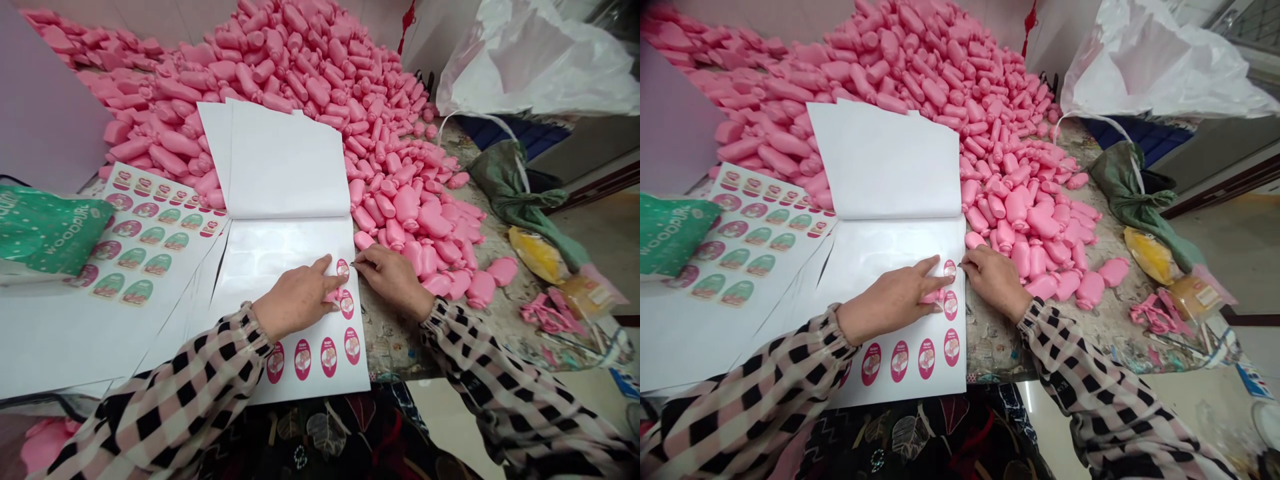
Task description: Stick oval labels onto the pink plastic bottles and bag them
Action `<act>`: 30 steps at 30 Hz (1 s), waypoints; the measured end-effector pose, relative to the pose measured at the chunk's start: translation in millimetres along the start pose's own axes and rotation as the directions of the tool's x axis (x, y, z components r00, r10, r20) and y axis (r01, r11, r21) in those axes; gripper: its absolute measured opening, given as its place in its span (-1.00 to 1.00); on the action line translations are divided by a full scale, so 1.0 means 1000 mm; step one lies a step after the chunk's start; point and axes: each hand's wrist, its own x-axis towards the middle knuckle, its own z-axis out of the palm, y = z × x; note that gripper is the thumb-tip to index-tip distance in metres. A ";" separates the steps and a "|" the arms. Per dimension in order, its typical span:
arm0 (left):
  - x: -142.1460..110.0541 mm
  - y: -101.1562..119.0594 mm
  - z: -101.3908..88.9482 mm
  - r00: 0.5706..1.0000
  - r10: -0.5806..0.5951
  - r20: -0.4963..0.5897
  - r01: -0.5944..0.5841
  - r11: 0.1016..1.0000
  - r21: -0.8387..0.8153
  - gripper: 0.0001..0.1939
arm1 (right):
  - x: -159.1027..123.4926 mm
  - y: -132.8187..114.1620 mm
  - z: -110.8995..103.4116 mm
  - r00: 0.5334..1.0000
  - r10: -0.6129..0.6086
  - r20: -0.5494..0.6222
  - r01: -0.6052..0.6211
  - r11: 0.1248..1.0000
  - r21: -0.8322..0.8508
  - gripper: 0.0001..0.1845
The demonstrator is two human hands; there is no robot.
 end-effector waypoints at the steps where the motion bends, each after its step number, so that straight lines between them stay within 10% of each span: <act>1: 0.000 0.000 0.000 1.000 0.003 0.004 -0.003 1.000 -0.004 -0.47 | 0.001 0.001 0.000 1.000 -0.001 0.009 0.001 1.000 0.016 -0.83; 30: 0.001 -0.003 0.001 0.998 0.045 0.035 -0.047 0.997 0.061 -0.45 | -0.002 0.001 -0.001 1.000 -0.005 0.029 0.003 0.998 0.067 -0.86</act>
